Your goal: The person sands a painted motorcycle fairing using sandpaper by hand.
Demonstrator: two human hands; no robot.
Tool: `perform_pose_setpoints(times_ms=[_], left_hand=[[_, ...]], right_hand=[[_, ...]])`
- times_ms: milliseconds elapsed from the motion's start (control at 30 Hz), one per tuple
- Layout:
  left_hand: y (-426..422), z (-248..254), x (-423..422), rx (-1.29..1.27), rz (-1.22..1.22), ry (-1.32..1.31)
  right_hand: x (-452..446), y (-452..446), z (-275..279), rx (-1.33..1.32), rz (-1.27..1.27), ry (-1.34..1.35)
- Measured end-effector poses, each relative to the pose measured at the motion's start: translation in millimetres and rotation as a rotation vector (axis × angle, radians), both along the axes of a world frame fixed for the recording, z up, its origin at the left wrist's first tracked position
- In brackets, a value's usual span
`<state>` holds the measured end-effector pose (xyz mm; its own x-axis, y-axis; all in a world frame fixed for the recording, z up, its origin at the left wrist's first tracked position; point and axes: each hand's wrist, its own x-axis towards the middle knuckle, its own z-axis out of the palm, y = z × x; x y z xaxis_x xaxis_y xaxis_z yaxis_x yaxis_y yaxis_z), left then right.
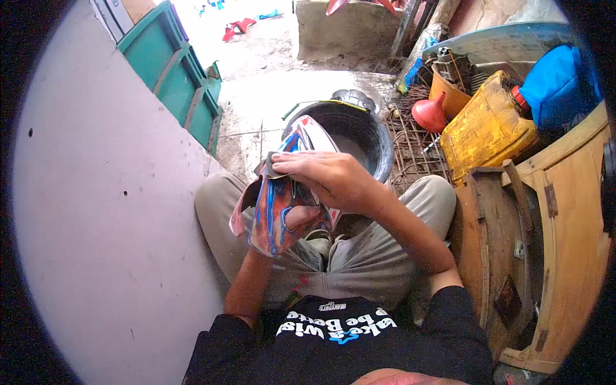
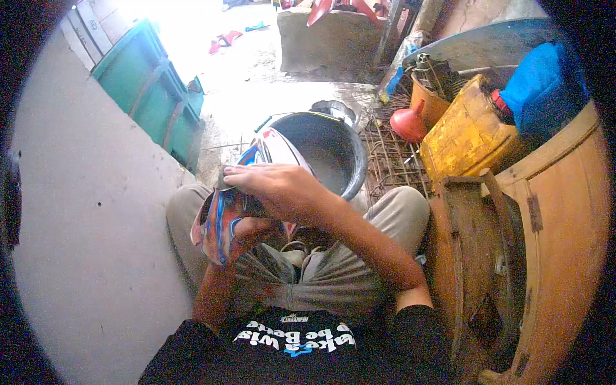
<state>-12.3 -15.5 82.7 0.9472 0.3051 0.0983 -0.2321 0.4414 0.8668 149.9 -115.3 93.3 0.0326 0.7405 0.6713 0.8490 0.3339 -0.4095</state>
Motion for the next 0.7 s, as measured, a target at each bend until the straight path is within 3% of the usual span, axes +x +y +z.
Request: perform_pose_setpoints(times_ms=[33, 133, 233, 267, 300, 367, 433, 500, 600, 700], left_hand=[[1.6, 6.4, -4.4, -0.014, -0.012, 0.006], [1.0, 12.7, -7.8, -0.006, -0.027, 0.015], [4.3, 16.2, 2.7, 0.068, -0.018, -0.001], [4.7, 16.9, 5.1, 0.088, -0.011, -0.002], [5.9, 17.5, 5.3, 0.111, -0.004, 0.005], [8.3, 18.0, 2.2, 0.159, 0.008, 0.025], [6.7, 17.2, 0.1, 0.200, 0.011, 0.040], [5.4, 17.5, 0.0, 0.241, 0.006, 0.052], [7.2, 17.4, 7.1, 0.302, 0.031, 0.050], [9.5, 17.3, 0.4, 0.373, 0.046, 0.088]], right_hand=[[5.8, -0.7, -1.8, -0.027, 0.016, 0.010], [42.2, 4.9, -16.3, -0.242, -0.384, -0.006], [13.9, -3.3, 0.9, -0.321, -0.196, 0.008], [0.9, 0.4, -0.5, -0.011, -0.050, -0.040], [-9.2, -0.3, 5.2, 0.029, 0.013, -0.015], [5.1, 4.2, -6.1, -0.012, -0.070, -0.005], [36.2, 8.6, -14.1, -0.208, -0.308, 0.086], [37.7, 3.5, -3.2, -0.430, -0.375, 0.099], [-11.6, -1.3, 8.7, 0.000, 0.061, 0.010], [4.0, 3.7, -5.2, -0.038, -0.038, 0.009]])
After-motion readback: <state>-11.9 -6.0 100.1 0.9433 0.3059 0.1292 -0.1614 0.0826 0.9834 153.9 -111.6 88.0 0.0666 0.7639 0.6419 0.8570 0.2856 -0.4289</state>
